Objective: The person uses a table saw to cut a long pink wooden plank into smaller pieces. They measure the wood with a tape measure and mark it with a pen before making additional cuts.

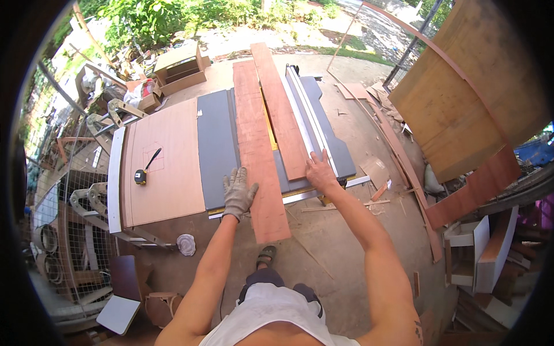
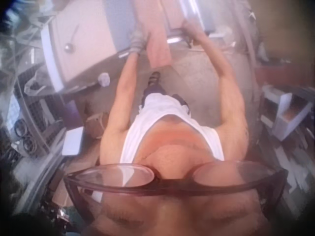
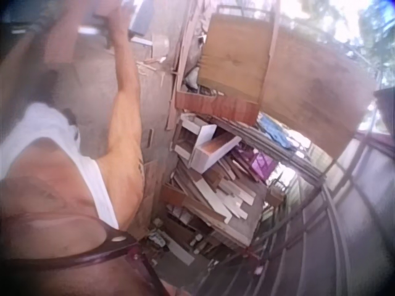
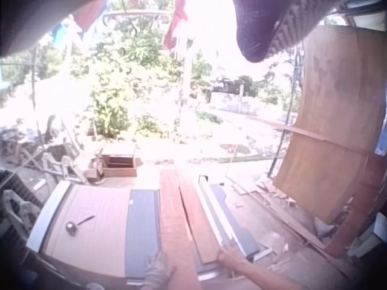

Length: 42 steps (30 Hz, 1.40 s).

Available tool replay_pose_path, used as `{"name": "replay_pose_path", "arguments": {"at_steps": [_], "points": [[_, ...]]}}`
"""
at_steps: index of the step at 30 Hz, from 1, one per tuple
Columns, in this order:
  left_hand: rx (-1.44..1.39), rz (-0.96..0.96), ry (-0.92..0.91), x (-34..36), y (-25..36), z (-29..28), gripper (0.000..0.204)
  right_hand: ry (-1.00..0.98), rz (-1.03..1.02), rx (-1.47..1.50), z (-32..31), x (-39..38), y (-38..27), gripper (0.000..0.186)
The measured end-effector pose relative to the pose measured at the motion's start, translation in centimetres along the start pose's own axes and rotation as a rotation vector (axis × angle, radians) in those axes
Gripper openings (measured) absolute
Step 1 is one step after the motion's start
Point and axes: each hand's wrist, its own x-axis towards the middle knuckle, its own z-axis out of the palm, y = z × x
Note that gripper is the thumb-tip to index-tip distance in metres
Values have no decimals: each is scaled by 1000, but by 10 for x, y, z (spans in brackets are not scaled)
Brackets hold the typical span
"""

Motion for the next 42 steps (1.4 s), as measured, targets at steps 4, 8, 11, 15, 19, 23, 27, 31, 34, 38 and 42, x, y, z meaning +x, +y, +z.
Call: {"name": "replay_pose_path", "arguments": {"at_steps": [4, 8, 11, 15, 19, 23, 27, 31, 34, 38, 42], "points": [[-16, -19, 59, 0, -2, -4, 71, -4, 15, -52, -8, 10, -3, 26], [-26, -28, 81, 2, 1, -8, 66, -73, 61, -6, -9, 36, 9, 27], [-27, -52, 80, 9, 5, -18, 59, -99, 64, 3, -9, 52, 15, 28], [-27, -5, 196, 7, -2, -11, 54, -98, 61, 18, -8, 78, 24, 27], [-52, 37, 213, 12, 2, -9, 52, -33, 115, 18, 11, 106, 45, 25], [-46, 24, 194, 9, 0, -12, 52, -38, 103, 51, 2, 137, 54, 22], [-37, 9, 172, 5, -2, -15, 52, -6, 146, 51, 0, 177, 64, 20], [-36, 14, 166, 8, 1, -13, 53, 199, 342, 59, 16, 240, 95, 21], [-49, 42, 146, 12, 3, -14, 54, 499, 642, 347, -16, 275, 140, 33], [-28, 14, 156, 8, -2, -11, 56, 973, 498, 375, -122, 273, 191, 30], [-86, 25, 150, 11, 2, -7, 57, 1085, 294, 440, -225, 170, 176, 23]]}}
